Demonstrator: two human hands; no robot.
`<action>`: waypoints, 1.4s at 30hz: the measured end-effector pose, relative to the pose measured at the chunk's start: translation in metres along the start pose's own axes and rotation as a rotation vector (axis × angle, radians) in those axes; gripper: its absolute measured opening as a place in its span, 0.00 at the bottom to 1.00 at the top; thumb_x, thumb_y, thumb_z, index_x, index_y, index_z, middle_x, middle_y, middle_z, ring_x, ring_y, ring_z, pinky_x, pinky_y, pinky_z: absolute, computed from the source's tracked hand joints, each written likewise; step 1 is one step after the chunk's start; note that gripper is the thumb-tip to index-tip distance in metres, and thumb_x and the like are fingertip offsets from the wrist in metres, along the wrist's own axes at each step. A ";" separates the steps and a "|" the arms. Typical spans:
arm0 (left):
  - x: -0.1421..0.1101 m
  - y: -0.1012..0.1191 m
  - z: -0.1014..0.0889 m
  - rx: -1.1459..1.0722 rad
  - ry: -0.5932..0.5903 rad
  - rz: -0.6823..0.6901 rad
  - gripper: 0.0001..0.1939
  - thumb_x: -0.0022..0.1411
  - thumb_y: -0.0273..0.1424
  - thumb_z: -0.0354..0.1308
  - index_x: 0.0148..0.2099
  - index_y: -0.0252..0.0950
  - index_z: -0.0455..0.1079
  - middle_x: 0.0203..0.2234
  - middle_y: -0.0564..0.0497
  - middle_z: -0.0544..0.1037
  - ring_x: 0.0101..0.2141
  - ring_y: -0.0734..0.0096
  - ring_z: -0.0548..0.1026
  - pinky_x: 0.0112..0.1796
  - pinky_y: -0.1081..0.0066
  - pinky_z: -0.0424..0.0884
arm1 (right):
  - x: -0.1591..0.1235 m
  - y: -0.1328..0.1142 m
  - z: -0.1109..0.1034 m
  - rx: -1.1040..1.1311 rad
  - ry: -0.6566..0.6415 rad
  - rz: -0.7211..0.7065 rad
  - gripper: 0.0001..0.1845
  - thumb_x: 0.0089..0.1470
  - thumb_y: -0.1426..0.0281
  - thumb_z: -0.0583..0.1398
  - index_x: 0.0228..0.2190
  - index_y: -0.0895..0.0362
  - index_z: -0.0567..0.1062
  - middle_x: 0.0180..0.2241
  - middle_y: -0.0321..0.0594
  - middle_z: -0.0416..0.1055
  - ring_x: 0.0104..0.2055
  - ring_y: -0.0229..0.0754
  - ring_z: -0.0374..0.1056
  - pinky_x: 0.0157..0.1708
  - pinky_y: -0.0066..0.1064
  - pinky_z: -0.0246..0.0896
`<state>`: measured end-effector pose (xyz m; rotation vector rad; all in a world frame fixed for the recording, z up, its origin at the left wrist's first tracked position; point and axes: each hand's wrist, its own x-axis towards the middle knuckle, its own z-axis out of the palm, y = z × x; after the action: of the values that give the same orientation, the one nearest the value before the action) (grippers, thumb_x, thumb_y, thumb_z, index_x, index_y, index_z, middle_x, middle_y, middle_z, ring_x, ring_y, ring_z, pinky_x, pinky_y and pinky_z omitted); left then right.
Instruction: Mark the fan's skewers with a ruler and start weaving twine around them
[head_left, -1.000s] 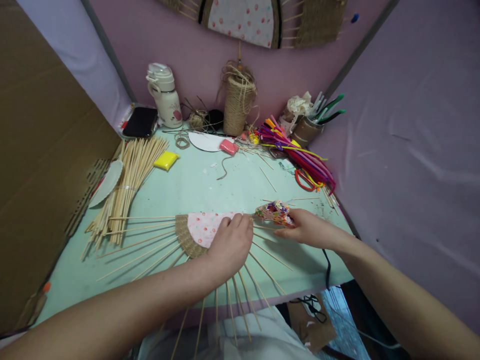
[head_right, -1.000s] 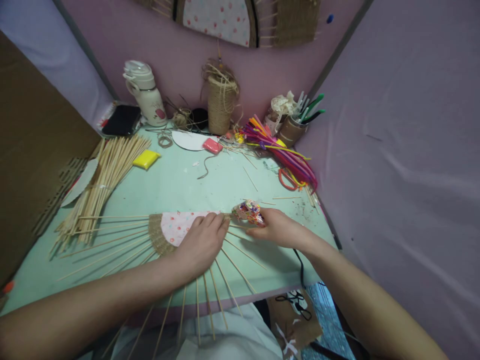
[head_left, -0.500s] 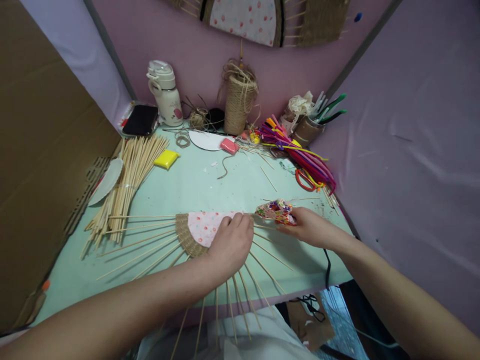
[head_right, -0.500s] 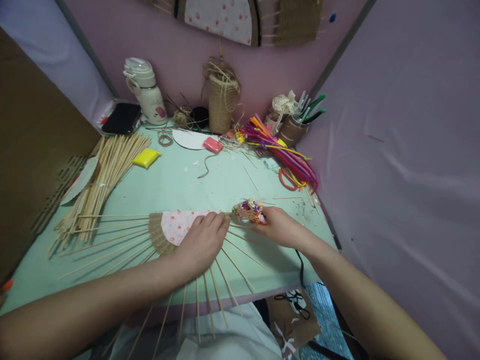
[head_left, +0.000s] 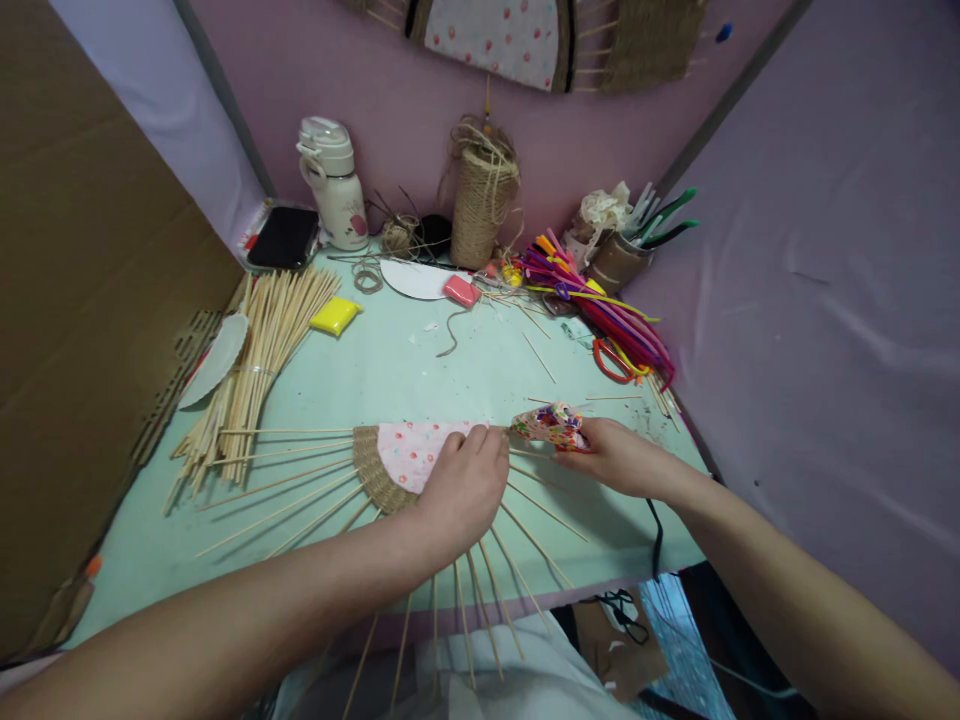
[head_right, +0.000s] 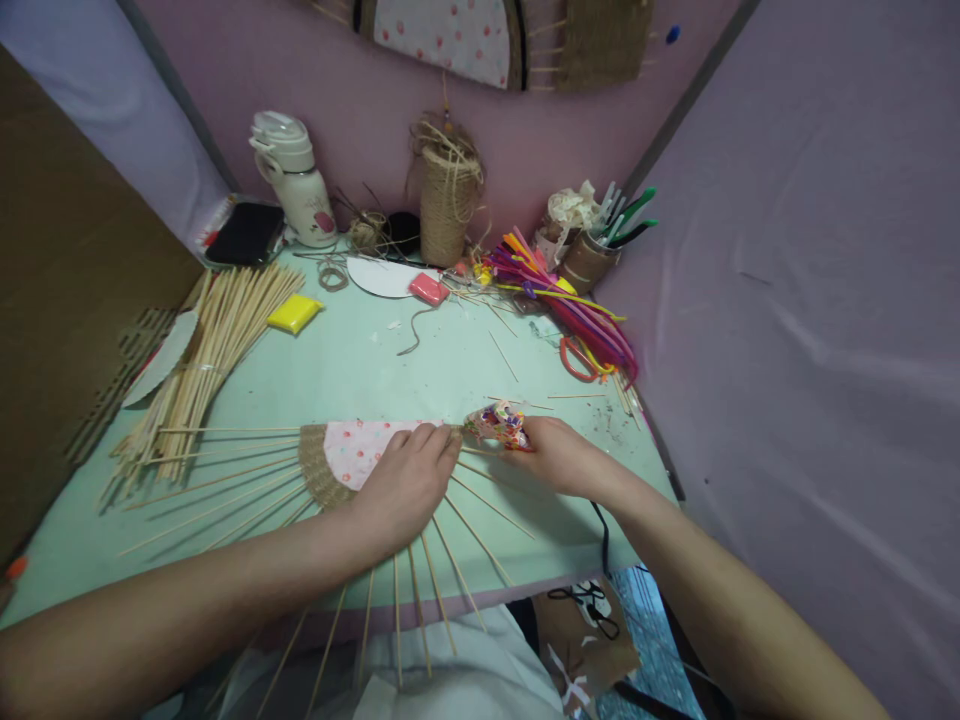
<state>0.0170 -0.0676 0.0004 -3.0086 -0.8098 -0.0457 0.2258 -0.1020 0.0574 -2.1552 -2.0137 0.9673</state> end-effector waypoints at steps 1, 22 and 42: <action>0.000 0.000 0.000 -0.001 0.003 0.001 0.18 0.62 0.23 0.50 0.54 0.28 0.66 0.48 0.38 0.71 0.44 0.56 0.66 0.36 0.61 0.63 | 0.000 0.000 0.000 0.002 -0.002 0.000 0.17 0.51 0.63 0.55 0.38 0.58 0.77 0.28 0.41 0.76 0.31 0.47 0.70 0.31 0.30 0.59; 0.000 0.001 0.001 0.004 0.003 -0.008 0.22 0.62 0.23 0.50 0.58 0.26 0.62 0.48 0.37 0.70 0.45 0.56 0.66 0.37 0.61 0.63 | 0.001 0.004 0.002 0.068 -0.018 -0.077 0.19 0.52 0.65 0.56 0.45 0.57 0.75 0.42 0.44 0.77 0.43 0.50 0.72 0.44 0.35 0.63; 0.000 0.000 0.001 -0.012 0.015 -0.006 0.22 0.63 0.23 0.48 0.58 0.25 0.63 0.48 0.38 0.71 0.44 0.56 0.66 0.37 0.61 0.64 | 0.001 0.006 0.002 0.049 -0.024 -0.035 0.18 0.52 0.64 0.56 0.42 0.58 0.76 0.37 0.44 0.78 0.39 0.50 0.71 0.40 0.34 0.63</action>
<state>0.0171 -0.0674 -0.0008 -3.0130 -0.8205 -0.0728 0.2301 -0.1025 0.0532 -2.0867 -2.0091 1.0307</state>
